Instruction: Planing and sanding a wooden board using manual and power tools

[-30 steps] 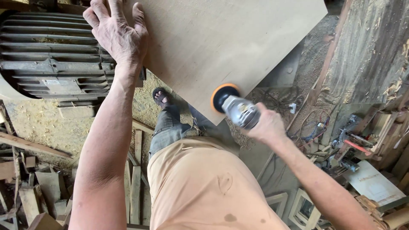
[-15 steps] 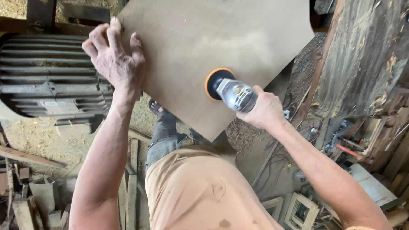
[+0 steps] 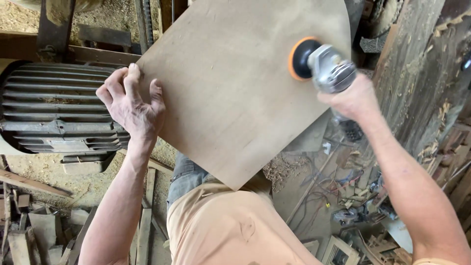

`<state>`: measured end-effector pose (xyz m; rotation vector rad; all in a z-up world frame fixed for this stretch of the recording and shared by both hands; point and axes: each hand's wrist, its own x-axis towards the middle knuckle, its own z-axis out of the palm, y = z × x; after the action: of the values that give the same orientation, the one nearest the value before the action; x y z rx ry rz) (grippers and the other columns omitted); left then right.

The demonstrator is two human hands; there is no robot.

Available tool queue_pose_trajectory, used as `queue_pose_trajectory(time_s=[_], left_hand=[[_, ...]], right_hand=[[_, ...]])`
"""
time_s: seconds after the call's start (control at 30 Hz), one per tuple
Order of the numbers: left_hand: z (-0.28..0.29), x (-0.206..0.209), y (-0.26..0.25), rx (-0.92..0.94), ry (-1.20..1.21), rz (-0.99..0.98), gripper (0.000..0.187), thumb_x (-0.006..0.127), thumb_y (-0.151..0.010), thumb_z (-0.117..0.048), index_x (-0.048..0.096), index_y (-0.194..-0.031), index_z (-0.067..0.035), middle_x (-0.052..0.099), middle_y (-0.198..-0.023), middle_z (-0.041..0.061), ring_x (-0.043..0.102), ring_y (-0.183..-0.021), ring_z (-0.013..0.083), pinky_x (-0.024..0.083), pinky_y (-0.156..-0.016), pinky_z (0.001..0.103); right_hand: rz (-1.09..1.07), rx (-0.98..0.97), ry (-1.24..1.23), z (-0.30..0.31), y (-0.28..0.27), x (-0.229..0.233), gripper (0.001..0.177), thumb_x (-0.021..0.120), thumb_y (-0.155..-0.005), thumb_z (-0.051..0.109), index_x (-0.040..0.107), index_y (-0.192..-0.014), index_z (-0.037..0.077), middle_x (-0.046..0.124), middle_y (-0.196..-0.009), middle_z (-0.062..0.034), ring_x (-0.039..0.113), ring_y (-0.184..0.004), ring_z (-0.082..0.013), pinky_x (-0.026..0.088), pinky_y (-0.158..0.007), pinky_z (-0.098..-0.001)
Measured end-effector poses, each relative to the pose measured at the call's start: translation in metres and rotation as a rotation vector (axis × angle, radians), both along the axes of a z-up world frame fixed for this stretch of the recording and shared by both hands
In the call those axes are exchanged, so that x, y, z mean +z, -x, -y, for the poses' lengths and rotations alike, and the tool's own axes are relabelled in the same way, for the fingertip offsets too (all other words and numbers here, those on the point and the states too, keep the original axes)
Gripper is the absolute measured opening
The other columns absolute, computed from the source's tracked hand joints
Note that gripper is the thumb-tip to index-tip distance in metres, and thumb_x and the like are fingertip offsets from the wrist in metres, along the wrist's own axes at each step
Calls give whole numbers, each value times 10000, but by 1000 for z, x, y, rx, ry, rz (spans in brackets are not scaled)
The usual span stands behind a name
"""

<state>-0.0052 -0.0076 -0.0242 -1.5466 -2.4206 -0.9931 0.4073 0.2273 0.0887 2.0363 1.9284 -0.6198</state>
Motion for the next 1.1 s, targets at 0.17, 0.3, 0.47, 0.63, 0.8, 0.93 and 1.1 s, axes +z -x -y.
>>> queue_pose_trajectory(time_s=[0.17, 0.3, 0.47, 0.63, 0.8, 0.93, 1.1], left_hand=[[-5, 23, -7, 33, 123, 82, 339, 699, -1046, -305, 629, -1312, -106, 581, -1243, 134, 480, -1029, 369, 451, -899, 490], [-6, 24, -7, 32, 118, 72, 332, 673, -1057, -315, 635, -1302, -94, 587, -1246, 144, 491, -1039, 374, 445, -920, 492], [-5, 24, -7, 36, 120, 77, 343, 662, -1059, -347, 632, -1303, -108, 572, -1243, 137, 478, -1039, 368, 458, -897, 497], [-5, 14, -5, 64, 108, -13, 347, 636, -1057, -407, 636, -1283, -144, 574, -1199, 120, 479, -1041, 299, 450, -822, 427], [-3, 6, -3, 83, 75, -57, 386, 527, -1094, -485, 626, -1298, -173, 590, -1181, 110, 509, -1016, 321, 475, -783, 442], [-3, -3, -4, 104, 110, -21, 402, 691, -1020, -469, 620, -1302, -191, 554, -1209, 85, 490, -1055, 303, 519, -754, 436], [-4, -9, -5, 133, 141, -9, 442, 724, -998, -525, 601, -1302, -228, 516, -1217, 50, 479, -1073, 281, 565, -626, 412]], right_hand=[[-39, -246, 178, -47, 31, 39, 465, 779, -761, 144, 662, -1211, 156, 710, -1111, -43, 671, -941, -140, 570, -835, -321], [-50, -138, 64, -64, -2, 14, 281, 807, -714, 329, 740, -942, 179, 642, -841, 52, 549, -753, -57, 468, -616, -285], [17, -99, 208, -31, 28, 28, 430, 769, -775, 237, 679, -1165, 80, 720, -989, -78, 681, -837, -170, 574, -728, -319], [40, 47, 104, 18, 32, 18, 334, 818, -663, 410, 709, -843, 149, 644, -774, -31, 599, -737, -120, 496, -665, -353], [68, 72, 116, 73, 55, 22, 431, 824, -612, 461, 687, -881, 153, 605, -747, -101, 573, -708, -189, 492, -704, -387], [49, 154, 185, 117, 83, 34, 667, 826, -623, 430, 668, -1169, 82, 744, -1000, -136, 734, -891, -266, 569, -792, -385], [243, 234, 445, 175, 120, 39, 694, 816, -735, 510, 537, -1226, 107, 712, -960, -71, 734, -759, -202, 645, -679, -323]])
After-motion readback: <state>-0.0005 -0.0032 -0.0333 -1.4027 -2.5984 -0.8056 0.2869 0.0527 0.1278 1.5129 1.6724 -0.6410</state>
